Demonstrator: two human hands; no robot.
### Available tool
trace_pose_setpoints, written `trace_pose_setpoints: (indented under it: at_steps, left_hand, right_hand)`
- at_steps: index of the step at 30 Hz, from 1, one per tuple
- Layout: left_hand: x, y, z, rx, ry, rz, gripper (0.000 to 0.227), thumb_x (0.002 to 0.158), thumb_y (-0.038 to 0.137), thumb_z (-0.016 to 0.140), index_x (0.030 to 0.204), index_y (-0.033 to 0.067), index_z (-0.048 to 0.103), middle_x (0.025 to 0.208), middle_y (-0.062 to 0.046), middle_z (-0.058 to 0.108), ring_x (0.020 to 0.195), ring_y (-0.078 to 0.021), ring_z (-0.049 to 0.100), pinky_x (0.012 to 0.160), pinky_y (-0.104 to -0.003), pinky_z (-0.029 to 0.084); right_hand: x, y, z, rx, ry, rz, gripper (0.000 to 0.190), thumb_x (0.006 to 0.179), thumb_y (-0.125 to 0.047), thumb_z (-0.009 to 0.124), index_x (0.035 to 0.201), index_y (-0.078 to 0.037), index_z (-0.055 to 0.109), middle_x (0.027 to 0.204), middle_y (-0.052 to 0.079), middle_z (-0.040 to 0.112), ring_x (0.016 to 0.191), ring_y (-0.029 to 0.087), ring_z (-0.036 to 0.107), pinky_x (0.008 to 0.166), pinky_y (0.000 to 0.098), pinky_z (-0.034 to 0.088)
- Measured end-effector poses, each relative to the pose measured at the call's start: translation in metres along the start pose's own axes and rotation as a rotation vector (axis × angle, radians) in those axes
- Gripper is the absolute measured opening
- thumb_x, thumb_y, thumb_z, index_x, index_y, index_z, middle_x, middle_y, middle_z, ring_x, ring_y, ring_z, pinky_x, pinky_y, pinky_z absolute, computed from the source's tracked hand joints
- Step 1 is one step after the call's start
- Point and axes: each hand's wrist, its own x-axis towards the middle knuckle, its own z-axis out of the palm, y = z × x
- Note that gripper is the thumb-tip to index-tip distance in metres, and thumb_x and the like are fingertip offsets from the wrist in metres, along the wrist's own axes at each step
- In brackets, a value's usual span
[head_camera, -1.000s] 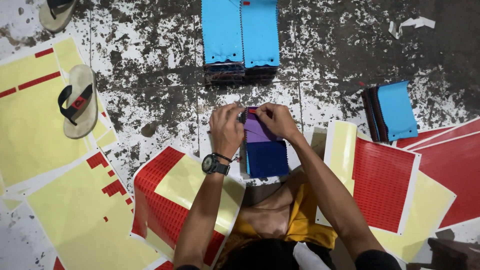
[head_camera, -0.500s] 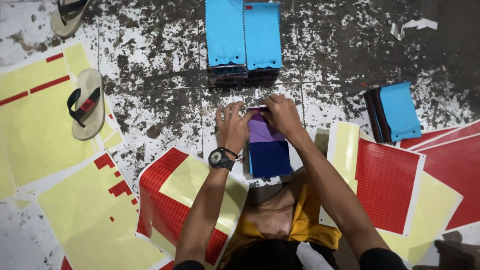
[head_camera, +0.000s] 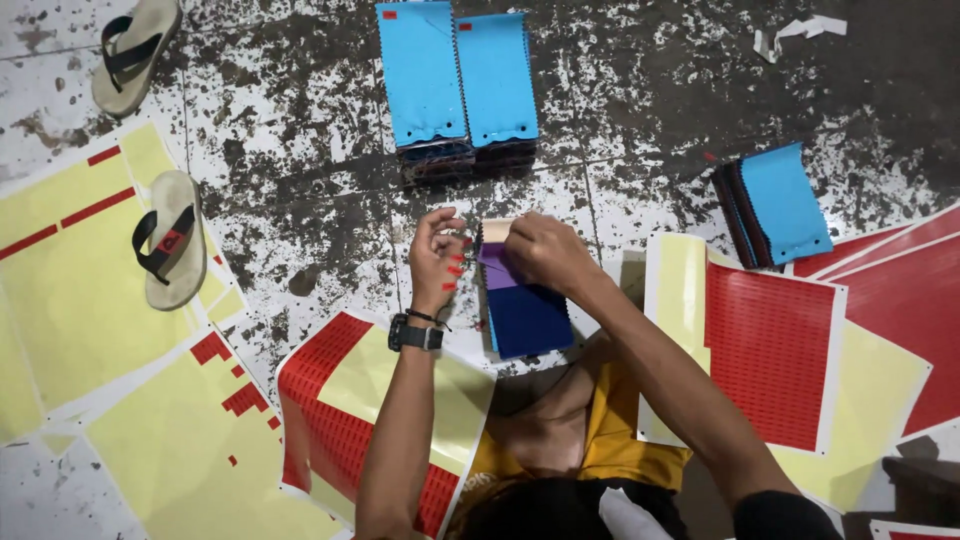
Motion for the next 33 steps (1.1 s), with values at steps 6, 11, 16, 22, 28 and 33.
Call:
trace_pose_setpoints:
  at_steps: [6,11,16,22,28,33]
  left_hand:
    - [0.010,-0.017,0.004,-0.126,-0.138,0.027,0.059,0.078,-0.010,0.050,0.134,0.0072,0.056,0.116,-0.016,0.062,0.084,-0.0188,0.067,0.085,-0.040,0.056]
    - [0.007,-0.016,0.011,-0.117,-0.143,0.036,0.061,0.076,-0.010,0.048,0.133,0.0092,0.058,0.118,-0.014,0.062,0.085,-0.0181,0.069,0.086,-0.039,0.057]
    - [0.004,-0.016,0.009,0.231,-0.093,0.131,0.060,0.077,-0.001,0.052,0.136,0.0096,0.057,0.130,-0.019,0.058,0.105,-0.0388,0.071,0.090,-0.047,0.057]
    - [0.002,-0.039,0.004,0.807,-0.016,0.346,0.040,0.085,0.000,0.053,0.115,0.0205,0.070,0.118,0.001,0.054,0.103,-0.0240,0.057,0.091,-0.043,0.049]
    - [0.002,-0.036,0.021,1.234,-0.054,0.494,0.037,0.092,0.007,0.058,0.116,0.0295,0.072,0.115,-0.001,0.054,0.102,-0.0270,0.056,0.082,-0.045,0.049]
    - [0.008,-0.042,0.022,1.208,-0.045,0.463,0.027,0.095,0.012,0.058,0.109,0.0287,0.074,0.116,0.001,0.054,0.104,-0.0263,0.056,0.085,-0.046,0.049]
  right_hand:
    - [0.040,-0.029,-0.063,0.753,-0.316,0.598,0.018,0.090,-0.015,0.074,0.103,-0.004,0.075,0.082,0.020,0.075,0.084,0.040,0.073,0.077,0.0480,0.055]
    - [0.034,-0.022,-0.046,0.805,-0.339,0.658,0.013,0.092,-0.015,0.071,0.100,-0.007,0.078,0.079,0.018,0.075,0.078,0.032,0.072,0.073,0.0440,0.055]
    - [0.019,-0.007,-0.017,0.698,-0.343,0.684,0.015,0.095,-0.020,0.069,0.101,-0.009,0.077,0.080,0.018,0.074,0.080,0.035,0.073,0.071,0.0446,0.056]
    - [0.029,-0.002,-0.009,0.591,-0.371,0.696,0.017,0.097,-0.022,0.066,0.103,-0.010,0.075,0.083,0.014,0.076,0.084,0.032,0.075,0.070,0.0427,0.058]
    - [0.026,-0.004,0.012,0.371,-0.434,0.698,0.016,0.097,-0.022,0.063,0.102,-0.011,0.074,0.090,0.012,0.075,0.091,0.035,0.074,0.077,0.0460,0.061]
    - [0.034,-0.002,0.000,-0.041,-0.400,0.502,0.034,0.086,-0.026,0.079,0.118,-0.017,0.071,0.114,0.006,0.057,0.110,0.035,0.060,0.085,0.0512,0.059]
